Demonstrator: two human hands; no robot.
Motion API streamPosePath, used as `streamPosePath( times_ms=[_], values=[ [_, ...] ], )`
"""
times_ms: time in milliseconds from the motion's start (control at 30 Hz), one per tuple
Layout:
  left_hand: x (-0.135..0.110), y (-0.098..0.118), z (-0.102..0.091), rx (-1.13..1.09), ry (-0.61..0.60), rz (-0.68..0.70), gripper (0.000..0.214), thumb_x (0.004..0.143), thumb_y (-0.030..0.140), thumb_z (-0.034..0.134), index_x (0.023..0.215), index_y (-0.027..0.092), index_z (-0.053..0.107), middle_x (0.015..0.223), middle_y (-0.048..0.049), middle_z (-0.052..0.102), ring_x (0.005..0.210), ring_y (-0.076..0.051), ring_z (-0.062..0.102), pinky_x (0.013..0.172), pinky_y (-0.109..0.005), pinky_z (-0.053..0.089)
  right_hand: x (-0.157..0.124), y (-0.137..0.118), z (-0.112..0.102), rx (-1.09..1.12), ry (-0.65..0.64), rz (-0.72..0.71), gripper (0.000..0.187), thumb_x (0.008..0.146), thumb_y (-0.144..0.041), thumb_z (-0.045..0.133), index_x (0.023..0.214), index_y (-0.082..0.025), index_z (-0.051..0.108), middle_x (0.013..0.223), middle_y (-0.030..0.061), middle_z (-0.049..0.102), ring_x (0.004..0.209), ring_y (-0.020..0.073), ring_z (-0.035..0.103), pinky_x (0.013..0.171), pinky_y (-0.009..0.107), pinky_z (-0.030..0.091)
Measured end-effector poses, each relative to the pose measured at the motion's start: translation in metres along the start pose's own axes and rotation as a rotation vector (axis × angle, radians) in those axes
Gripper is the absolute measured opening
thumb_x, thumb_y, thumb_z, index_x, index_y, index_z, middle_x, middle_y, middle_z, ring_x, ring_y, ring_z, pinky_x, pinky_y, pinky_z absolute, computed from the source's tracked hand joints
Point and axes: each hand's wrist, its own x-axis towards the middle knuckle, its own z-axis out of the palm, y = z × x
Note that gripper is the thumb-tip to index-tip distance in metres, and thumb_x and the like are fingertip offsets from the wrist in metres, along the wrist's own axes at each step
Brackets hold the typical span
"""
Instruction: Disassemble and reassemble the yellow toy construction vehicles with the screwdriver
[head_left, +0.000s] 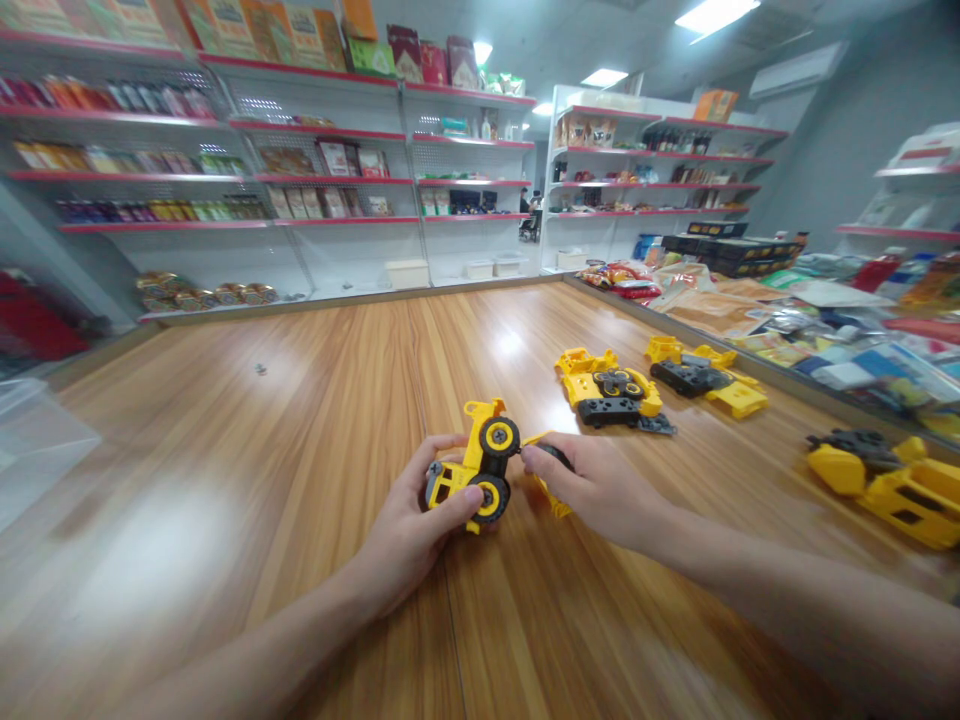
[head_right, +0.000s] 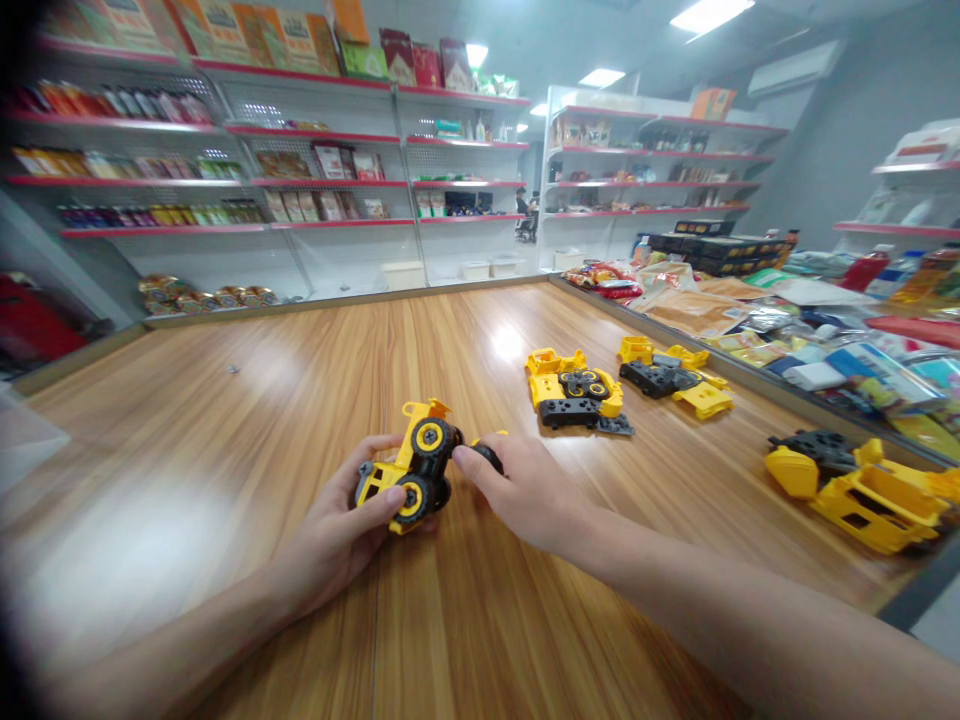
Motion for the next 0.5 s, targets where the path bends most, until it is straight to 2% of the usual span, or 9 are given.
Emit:
streamPosePath(
  times_ms=[67, 133, 300, 500],
  values=[
    [0.0, -0.0003, -0.0001, 0.013, 0.0, 0.002, 0.042, 0.083, 0.022, 0.07, 0.118, 0.028, 0.049, 0.104, -0.0034, 0.064, 0.087, -0.018, 0.065, 0.075, -0.035, 0.058, -0.0017, -0.0007, 0.0001, -0.074, 0.075, -0.035, 0.023, 0.096, -0.037, 0.048, 0.095, -0.018, 0.061, 0.081, 0.0017, 0.066, 0.071, 0.0149, 0.057, 0.062, 0.026, 0.037],
    [-0.0001, -0.0007, -0.0005, 0.042, -0.004, 0.006, 0.041, 0.083, 0.023, 0.07, 0.118, 0.026, 0.05, 0.104, -0.0039, 0.065, 0.088, -0.018, 0.065, 0.076, -0.033, 0.057, -0.0031, -0.0007, 0.0002, -0.132, 0.112, -0.07, 0.016, 0.094, -0.031, 0.052, 0.1, -0.019, 0.06, 0.091, 0.0039, 0.067, 0.078, 0.0163, 0.058, 0.066, 0.026, 0.039],
    [-0.0003, -0.0008, -0.0016, 0.096, -0.003, 0.02, 0.042, 0.082, 0.024, 0.071, 0.119, 0.026, 0.051, 0.103, -0.0045, 0.067, 0.089, -0.019, 0.066, 0.077, -0.031, 0.056, -0.0039, -0.0001, -0.0004, -0.244, 0.04, -0.083, 0.021, 0.095, -0.034, 0.049, 0.084, -0.018, 0.057, 0.076, 0.0032, 0.064, 0.067, 0.0148, 0.056, 0.059, 0.026, 0.034],
    [-0.0008, 0.0001, 0.0005, 0.042, -0.02, 0.001, 0.039, 0.083, 0.025, 0.07, 0.117, 0.026, 0.051, 0.102, -0.0053, 0.067, 0.086, -0.021, 0.067, 0.073, -0.036, 0.058, -0.0037, -0.0006, 0.0, -0.215, -0.01, -0.059, 0.027, 0.097, -0.037, 0.045, 0.08, -0.018, 0.056, 0.072, 0.0023, 0.063, 0.065, 0.0142, 0.055, 0.059, 0.026, 0.033]
  ],
)
